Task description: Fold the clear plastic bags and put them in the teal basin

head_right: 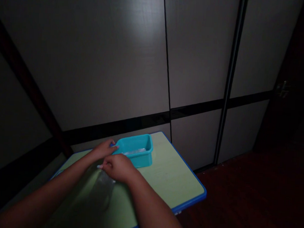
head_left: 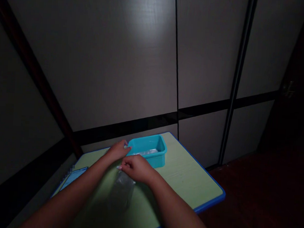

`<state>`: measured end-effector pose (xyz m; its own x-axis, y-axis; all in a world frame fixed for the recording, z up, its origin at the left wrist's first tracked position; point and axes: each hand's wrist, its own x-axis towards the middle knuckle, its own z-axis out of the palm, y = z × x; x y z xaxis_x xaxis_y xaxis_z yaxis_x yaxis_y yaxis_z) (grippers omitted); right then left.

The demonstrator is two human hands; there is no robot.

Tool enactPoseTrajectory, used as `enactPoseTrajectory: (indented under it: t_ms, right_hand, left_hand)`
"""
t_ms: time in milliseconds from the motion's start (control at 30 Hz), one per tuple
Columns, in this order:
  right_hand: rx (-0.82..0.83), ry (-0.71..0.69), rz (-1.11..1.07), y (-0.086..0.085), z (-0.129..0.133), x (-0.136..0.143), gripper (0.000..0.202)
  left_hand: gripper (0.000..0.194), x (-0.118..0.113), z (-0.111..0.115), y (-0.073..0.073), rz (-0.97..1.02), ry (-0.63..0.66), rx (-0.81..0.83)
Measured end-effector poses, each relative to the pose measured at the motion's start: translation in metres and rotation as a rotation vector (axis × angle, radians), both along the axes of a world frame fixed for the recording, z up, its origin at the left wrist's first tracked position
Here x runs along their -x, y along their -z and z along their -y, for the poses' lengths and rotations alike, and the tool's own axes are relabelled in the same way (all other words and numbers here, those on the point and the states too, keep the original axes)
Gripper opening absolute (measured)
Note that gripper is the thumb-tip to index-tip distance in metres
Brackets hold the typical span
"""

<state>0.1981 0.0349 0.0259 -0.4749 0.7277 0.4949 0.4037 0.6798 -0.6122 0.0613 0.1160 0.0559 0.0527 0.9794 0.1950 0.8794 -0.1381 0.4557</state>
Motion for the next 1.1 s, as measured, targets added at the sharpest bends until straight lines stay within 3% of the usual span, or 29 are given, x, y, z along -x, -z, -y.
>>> enactPoseTrajectory:
  t_ms: [100, 200, 333, 467, 633, 767, 933, 1100]
  right_hand:
    - [0.018, -0.015, -0.018, 0.000, -0.001, -0.001, 0.018]
    - [0.022, -0.019, -0.051, 0.001, -0.003, -0.001, 0.016]
    - [0.028, -0.035, -0.069, 0.004, -0.003, 0.001, 0.018]
    - [0.063, -0.041, 0.022, 0.010, -0.002, 0.005, 0.017]
    - [0.081, -0.089, 0.033, 0.014, 0.001, 0.007, 0.018]
    - [0.082, -0.061, -0.023, 0.014, 0.001, 0.009, 0.022]
    - [0.062, 0.006, -0.012, 0.016, -0.002, 0.009, 0.023]
    - [0.026, 0.056, -0.032, 0.018, -0.004, 0.007, 0.029]
  left_hand:
    - [0.031, 0.007, 0.027, -0.007, 0.263, 0.139, -0.250]
    - [0.046, 0.014, 0.056, -0.002, 0.626, 0.296, -0.039]
    - [0.054, 0.034, 0.082, 0.027, 0.887, 0.269, 0.211]
    - [0.054, 0.051, 0.091, 0.051, 0.962, 0.238, 0.261]
    - [0.047, 0.042, 0.092, 0.063, 1.031, 0.343, 0.314]
    - [0.050, 0.031, 0.093, 0.066, 1.134, 0.492, 0.407]
    - [0.038, 0.034, 0.095, 0.062, 1.107, 0.503, 0.550]
    - [0.039, 0.041, 0.096, 0.059, 1.139, 0.543, 0.747]
